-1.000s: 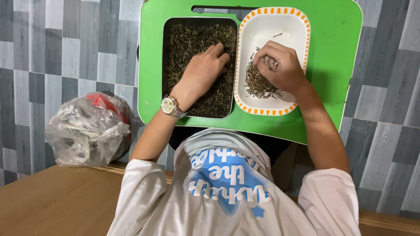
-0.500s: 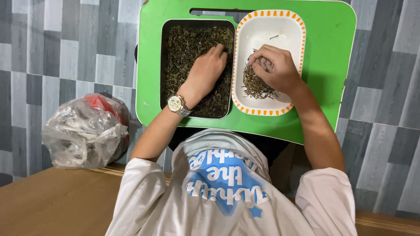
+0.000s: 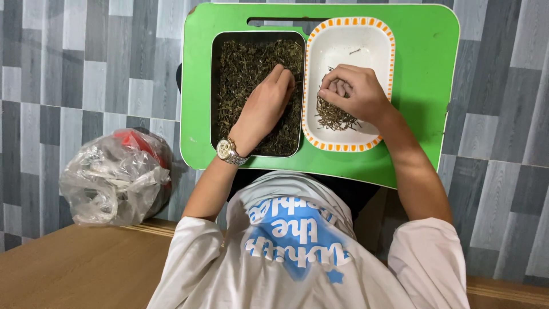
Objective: Sorting through dried tea leaves to remove stems and debris by hand
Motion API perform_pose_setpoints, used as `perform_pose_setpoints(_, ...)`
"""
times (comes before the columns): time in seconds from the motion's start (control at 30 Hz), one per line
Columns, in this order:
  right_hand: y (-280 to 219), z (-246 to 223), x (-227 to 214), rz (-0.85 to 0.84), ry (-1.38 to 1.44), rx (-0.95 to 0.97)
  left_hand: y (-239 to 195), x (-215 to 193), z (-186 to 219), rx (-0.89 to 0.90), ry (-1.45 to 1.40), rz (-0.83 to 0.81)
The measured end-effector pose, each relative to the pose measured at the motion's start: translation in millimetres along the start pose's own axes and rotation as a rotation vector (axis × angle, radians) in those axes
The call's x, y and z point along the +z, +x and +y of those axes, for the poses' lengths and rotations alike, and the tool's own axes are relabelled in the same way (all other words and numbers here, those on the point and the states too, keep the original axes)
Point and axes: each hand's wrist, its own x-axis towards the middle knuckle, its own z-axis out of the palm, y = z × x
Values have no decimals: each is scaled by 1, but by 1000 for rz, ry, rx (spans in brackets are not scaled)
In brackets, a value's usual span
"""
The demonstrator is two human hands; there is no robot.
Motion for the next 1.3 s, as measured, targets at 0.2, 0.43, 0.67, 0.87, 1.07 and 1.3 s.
perform_pose_setpoints(0.2,1,-3,-1,-20,-13,4,10,5,14,-61,191,-46)
perform_pose_setpoints(0.43,-1,0,-1,-39,-36,-6,14,20,35,7,145,-13)
perform_pose_setpoints(0.67,-1,10,-3,-2,-76,-16,21,39,37,74,261,80)
perform_pose_setpoints(0.87,-1,11,-2,-29,-77,-19,23,54,25,69,228,66)
perform_pose_setpoints(1.07,-4,8,-3,-51,-110,-3,19,35,36,53,111,97)
perform_pose_setpoints(1.3,1,-20,1,-34,-76,98,17,39,-12,-42,-26,21)
